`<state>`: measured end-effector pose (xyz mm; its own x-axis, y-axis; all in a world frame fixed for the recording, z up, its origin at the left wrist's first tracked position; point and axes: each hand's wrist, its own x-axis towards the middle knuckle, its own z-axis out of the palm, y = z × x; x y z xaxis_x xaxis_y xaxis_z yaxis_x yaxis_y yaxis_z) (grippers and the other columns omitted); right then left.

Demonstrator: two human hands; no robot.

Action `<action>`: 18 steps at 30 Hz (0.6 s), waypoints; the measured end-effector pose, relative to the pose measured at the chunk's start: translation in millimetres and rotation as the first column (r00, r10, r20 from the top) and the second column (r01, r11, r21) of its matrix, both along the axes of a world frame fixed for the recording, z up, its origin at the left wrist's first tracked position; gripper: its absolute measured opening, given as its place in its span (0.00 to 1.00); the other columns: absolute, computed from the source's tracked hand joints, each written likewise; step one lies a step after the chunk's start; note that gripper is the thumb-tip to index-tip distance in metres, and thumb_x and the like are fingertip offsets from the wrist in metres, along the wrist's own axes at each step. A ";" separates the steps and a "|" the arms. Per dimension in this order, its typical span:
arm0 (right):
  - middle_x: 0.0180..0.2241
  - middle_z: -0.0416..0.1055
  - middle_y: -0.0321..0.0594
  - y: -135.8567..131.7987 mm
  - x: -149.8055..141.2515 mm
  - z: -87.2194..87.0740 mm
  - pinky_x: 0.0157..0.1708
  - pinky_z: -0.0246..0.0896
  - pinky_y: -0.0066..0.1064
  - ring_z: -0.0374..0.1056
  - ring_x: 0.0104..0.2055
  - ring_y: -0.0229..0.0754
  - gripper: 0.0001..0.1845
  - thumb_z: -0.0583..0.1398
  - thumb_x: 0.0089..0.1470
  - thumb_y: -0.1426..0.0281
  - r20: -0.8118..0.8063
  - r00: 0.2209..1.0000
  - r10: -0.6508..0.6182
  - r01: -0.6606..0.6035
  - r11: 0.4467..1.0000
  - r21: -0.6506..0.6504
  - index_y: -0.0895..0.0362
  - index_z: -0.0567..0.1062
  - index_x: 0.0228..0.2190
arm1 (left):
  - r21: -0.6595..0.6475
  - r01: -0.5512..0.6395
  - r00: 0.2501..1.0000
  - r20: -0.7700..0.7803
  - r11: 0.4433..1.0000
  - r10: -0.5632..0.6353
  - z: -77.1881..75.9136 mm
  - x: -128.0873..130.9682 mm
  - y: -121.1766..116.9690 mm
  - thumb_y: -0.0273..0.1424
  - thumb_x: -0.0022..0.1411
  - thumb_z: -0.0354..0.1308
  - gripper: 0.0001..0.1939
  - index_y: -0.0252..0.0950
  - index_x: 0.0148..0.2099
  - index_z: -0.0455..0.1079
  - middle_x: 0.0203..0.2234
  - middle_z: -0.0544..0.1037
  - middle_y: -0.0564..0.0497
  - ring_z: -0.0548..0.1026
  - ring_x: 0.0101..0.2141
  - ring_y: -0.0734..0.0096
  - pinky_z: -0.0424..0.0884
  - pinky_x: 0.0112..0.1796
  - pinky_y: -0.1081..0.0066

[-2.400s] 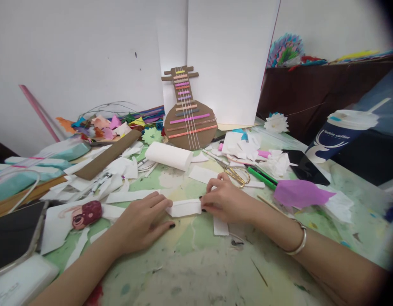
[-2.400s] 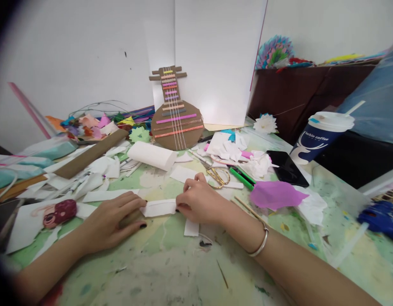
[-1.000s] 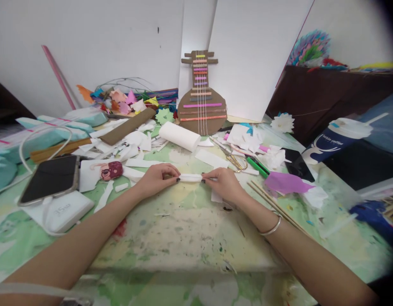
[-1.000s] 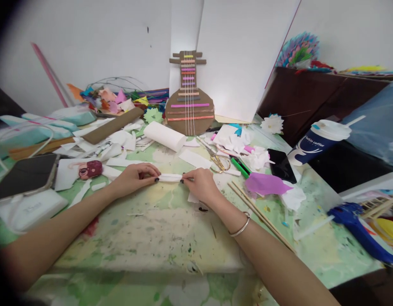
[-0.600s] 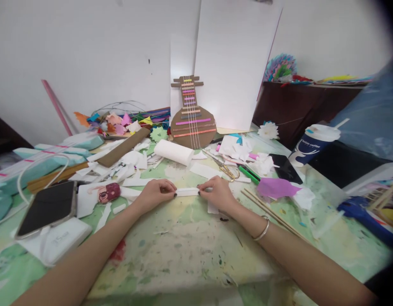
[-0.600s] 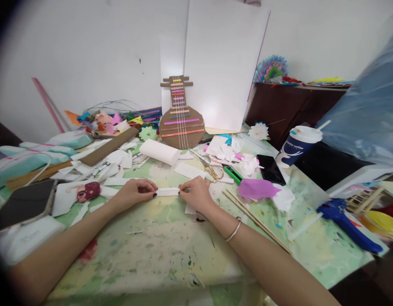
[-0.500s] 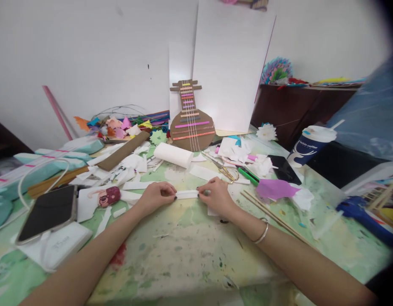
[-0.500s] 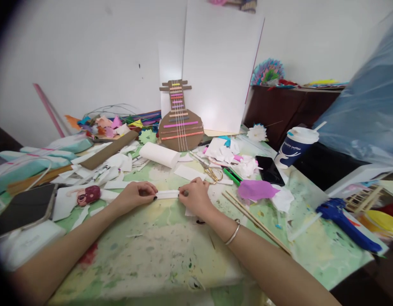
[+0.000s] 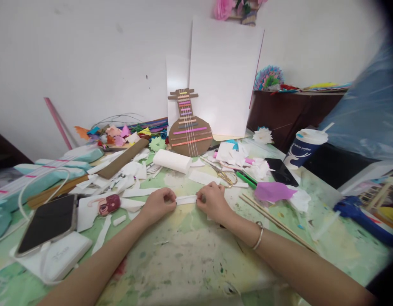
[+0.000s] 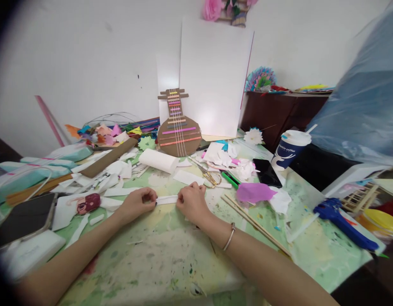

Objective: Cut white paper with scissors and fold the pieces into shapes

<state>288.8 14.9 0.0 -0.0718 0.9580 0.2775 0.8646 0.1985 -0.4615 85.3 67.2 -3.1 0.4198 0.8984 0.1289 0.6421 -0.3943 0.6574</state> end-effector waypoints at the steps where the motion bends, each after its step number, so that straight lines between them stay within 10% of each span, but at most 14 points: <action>1: 0.28 0.73 0.36 0.5 1.3 -0.6 0.40 0.39 0.36 0.58 0.40 0.42 0.04 0.59 0.45 0.76 -0.016 1.000 0.001 -0.001 1.000 -0.007 0.57 0.73 0.26 | 0.007 -0.005 1.000 -0.003 1.000 0.005 0.2 -0.2 -0.5 0.27 0.45 0.54 0.05 0.37 0.29 0.66 0.26 0.73 0.54 0.70 0.29 0.69 0.65 0.32 0.71; 7: 0.40 0.74 0.37 4.5 8.9 -8.4 0.41 0.40 0.38 0.55 0.46 0.45 0.14 0.59 0.48 0.76 0.013 0.991 0.134 -0.135 0.988 0.071 0.50 0.76 0.37 | 0.040 0.075 0.997 -0.004 0.996 -0.075 1.9 -2.5 -5.3 0.27 0.51 0.51 0.20 0.40 0.47 0.71 0.32 0.74 0.52 0.69 0.32 0.69 0.65 0.36 0.70; 18: 0.36 0.76 0.38 4.7 17.4 2.4 0.44 0.44 0.39 0.58 0.47 0.44 0.12 0.54 0.55 0.76 0.301 0.881 0.366 -0.415 0.902 0.117 0.54 0.76 0.33 | 0.450 0.224 0.975 -0.116 0.864 -0.192 -11.9 2.3 -3.6 0.25 0.58 0.51 0.15 0.42 0.43 0.75 0.31 0.72 0.48 0.67 0.34 0.66 0.65 0.37 0.66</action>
<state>306.2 19.5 2.4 -0.5241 0.7749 0.3534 0.7848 0.6005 -0.1530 87.5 63.7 -15.0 0.6120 0.6362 0.4698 0.5469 -0.7695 0.3297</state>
